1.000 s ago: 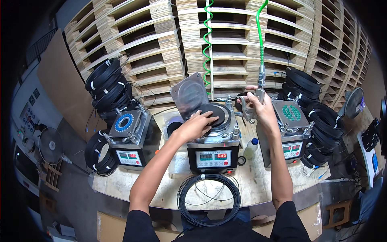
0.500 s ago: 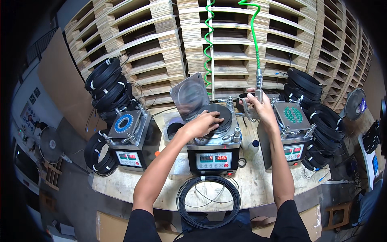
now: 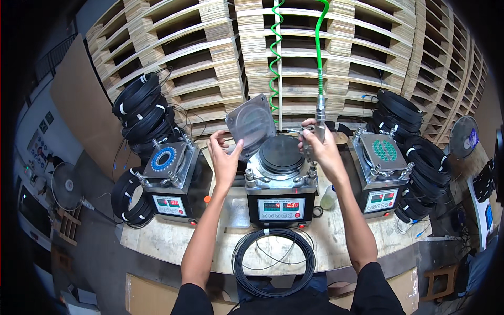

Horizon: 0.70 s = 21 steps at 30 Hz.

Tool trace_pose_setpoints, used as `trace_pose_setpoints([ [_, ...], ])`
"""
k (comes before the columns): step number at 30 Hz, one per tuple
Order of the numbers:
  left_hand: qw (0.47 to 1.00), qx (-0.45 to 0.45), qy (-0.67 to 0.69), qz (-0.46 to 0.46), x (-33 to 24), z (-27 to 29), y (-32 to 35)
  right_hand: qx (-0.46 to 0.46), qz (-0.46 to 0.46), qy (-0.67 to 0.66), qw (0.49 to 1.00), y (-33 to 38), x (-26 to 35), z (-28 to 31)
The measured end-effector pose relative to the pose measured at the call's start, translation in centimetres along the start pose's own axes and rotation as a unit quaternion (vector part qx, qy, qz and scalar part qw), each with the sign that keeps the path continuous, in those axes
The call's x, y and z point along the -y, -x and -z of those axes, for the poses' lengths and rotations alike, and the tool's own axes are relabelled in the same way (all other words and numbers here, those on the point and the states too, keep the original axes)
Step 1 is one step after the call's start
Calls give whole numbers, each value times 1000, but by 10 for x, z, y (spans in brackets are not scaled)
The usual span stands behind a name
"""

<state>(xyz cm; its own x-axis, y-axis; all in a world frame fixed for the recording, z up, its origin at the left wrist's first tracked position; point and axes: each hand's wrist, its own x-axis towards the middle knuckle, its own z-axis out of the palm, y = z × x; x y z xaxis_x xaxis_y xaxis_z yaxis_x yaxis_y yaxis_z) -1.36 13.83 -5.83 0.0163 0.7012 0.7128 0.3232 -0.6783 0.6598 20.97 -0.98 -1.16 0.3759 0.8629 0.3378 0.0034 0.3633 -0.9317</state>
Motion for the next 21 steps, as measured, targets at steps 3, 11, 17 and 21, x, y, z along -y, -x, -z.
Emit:
trace_pose_setpoints([
  [3, 962, 187, 169, 108, 30, -7, 4, -22, 58, 4, 998, -6, -14, -24],
  [11, 959, 184, 196, 87, 67, -33, 19, 50, -14, 4, 999, 15, 14, -24],
  [17, 977, 161, 93, 102, 89, -40, 24, -65, 88, 107, 988, -24, 9, 22],
  [21, 979, 156, 56, 117, 67, -39, 27, -117, 94, 87, 985, -82, -1, 45],
])
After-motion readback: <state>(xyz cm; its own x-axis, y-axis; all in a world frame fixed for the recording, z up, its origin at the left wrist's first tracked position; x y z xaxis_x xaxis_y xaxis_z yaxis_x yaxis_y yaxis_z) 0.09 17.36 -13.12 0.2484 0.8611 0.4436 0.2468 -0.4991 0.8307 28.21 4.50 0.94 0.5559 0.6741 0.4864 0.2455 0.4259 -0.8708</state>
